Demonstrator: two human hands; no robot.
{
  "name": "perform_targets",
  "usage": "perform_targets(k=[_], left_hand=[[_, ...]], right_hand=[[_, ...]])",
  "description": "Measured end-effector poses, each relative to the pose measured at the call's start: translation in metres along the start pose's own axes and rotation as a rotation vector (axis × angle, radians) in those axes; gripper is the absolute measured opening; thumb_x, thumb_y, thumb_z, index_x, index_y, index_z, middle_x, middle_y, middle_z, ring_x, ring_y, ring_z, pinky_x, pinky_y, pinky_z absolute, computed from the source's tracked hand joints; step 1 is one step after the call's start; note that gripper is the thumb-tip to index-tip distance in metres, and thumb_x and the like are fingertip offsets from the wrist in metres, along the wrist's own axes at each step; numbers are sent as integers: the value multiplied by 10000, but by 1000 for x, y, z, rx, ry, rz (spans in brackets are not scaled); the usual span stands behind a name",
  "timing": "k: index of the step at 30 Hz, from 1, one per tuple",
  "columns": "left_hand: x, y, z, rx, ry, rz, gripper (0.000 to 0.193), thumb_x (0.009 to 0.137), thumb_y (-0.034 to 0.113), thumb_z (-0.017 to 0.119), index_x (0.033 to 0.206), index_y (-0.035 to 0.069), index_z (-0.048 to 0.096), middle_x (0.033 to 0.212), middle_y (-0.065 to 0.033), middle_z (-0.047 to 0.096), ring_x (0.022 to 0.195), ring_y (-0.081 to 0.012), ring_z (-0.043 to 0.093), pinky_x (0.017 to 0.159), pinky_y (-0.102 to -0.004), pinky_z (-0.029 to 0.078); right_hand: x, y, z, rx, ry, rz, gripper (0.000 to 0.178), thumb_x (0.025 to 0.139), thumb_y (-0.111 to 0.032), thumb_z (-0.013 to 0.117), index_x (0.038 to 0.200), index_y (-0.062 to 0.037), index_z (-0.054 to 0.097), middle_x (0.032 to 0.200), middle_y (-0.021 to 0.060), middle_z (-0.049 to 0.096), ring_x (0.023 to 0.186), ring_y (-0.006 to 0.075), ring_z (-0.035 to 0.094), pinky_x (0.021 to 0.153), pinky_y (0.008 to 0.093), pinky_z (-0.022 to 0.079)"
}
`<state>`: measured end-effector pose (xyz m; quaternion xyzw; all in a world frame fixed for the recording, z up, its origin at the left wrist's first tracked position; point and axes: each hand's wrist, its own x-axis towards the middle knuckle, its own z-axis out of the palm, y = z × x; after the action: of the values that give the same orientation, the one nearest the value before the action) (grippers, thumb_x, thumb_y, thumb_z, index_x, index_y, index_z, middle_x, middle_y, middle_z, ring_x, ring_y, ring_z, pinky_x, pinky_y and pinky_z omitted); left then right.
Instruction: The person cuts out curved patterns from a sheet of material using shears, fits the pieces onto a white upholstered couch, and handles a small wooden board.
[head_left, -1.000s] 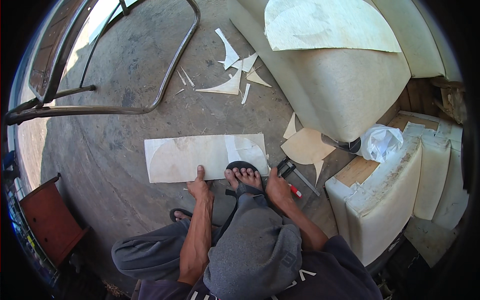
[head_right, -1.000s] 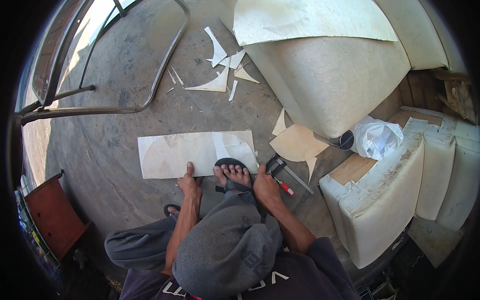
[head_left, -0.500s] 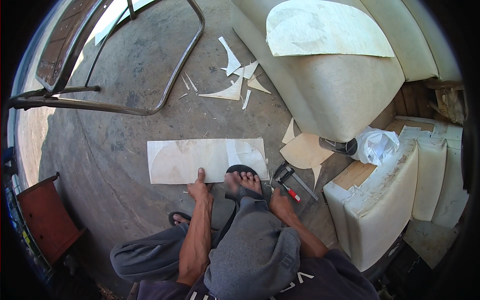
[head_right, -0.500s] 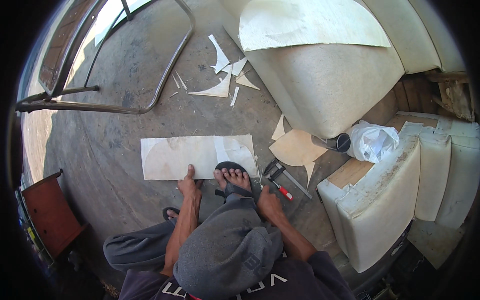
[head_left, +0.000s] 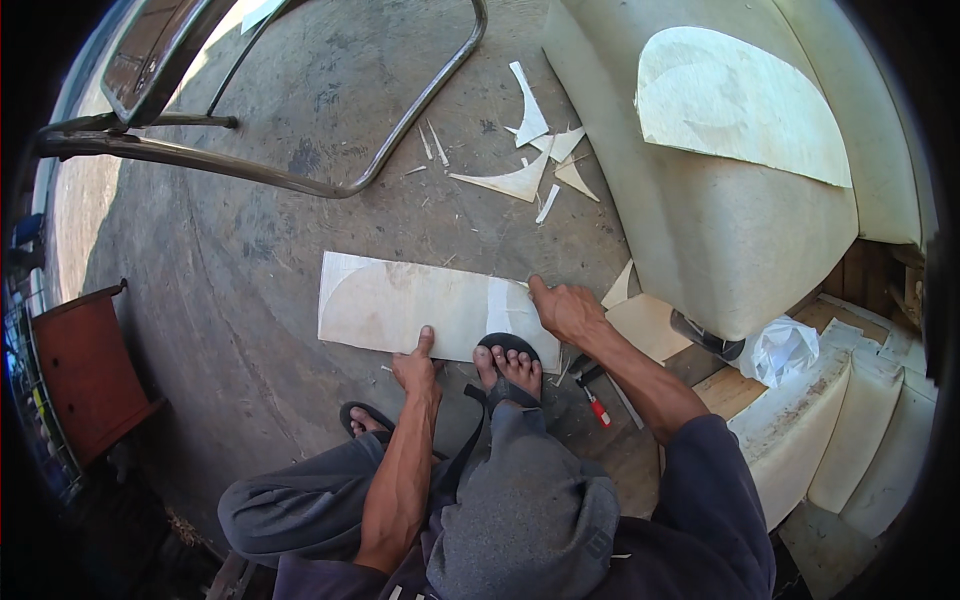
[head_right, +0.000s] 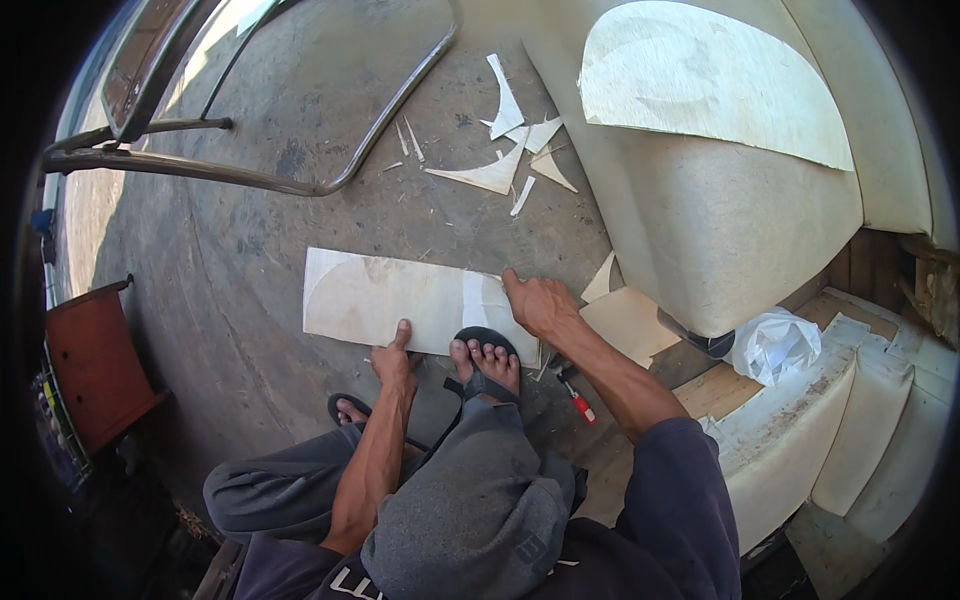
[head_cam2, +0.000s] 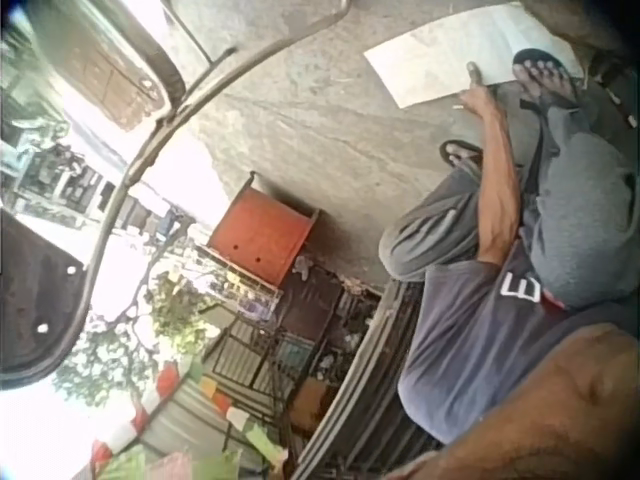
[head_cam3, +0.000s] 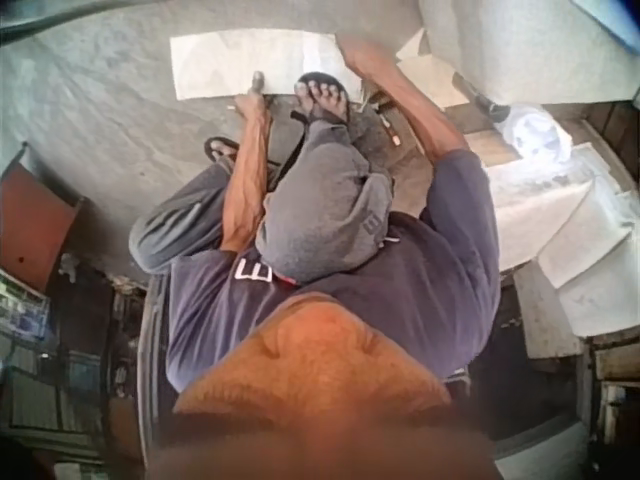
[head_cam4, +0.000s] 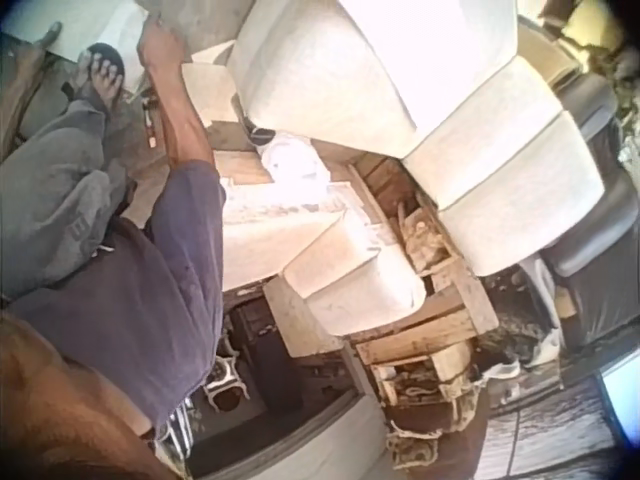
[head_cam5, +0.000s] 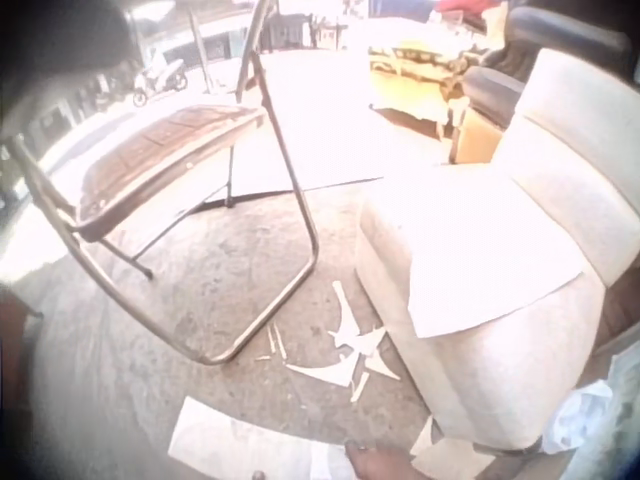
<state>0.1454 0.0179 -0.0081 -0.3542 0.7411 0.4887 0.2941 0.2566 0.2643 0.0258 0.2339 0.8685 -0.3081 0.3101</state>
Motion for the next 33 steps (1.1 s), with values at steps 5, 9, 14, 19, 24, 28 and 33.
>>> perform_targets(k=[5,9,14,19,24,28,33], left_hand=[[0,-1,1,-64,-22,28,545,854,137,814,1301,-8,537,1184,-168,656,955,-311,684,671,-444,605],[1,0,2,-40,-2,12,533,856,125,810,1289,-20,535,1168,-174,660,932,-310,693,655,-441,612],[0,0,4,-39,3,15,534,853,120,812,1280,-25,526,1148,-177,663,933,-311,692,669,-451,614],[0,1,4,-28,28,0,533,854,118,813,1283,-16,527,1147,-166,665,932,-307,690,668,-445,605],[0,-1,3,-16,-23,25,591,846,201,826,1303,-7,515,1197,-169,642,1026,-329,667,707,-461,603],[0,0,2,-11,-16,7,590,850,187,820,1318,2,510,1212,-165,637,1030,-331,664,717,-478,599],[1,0,0,-53,-30,8,586,856,171,813,1333,20,508,1230,-161,631,1060,-337,652,757,-506,591]], right_hand=[[8,5,-1,-11,27,-78,248,1037,-289,457,1090,-49,484,788,293,680,788,510,665,709,608,491],[10,6,-3,-28,7,-95,242,1037,-285,449,1091,-53,487,793,286,684,794,503,669,720,600,496],[13,12,-9,-28,8,-137,239,1040,-295,449,1100,-66,487,767,277,678,770,508,662,702,606,491],[12,6,-19,-49,-59,-118,220,1023,-245,442,1105,-47,495,826,283,691,824,494,677,746,592,500],[16,5,-20,-89,-108,-69,199,998,-173,417,1120,-41,501,915,286,703,901,477,689,788,580,516],[11,8,-13,-58,-66,-63,195,982,-162,431,1127,-45,487,863,293,695,857,486,689,745,587,520],[-2,13,-12,-41,-62,-31,185,976,-136,417,1120,-40,482,876,289,703,841,484,698,742,579,543]])
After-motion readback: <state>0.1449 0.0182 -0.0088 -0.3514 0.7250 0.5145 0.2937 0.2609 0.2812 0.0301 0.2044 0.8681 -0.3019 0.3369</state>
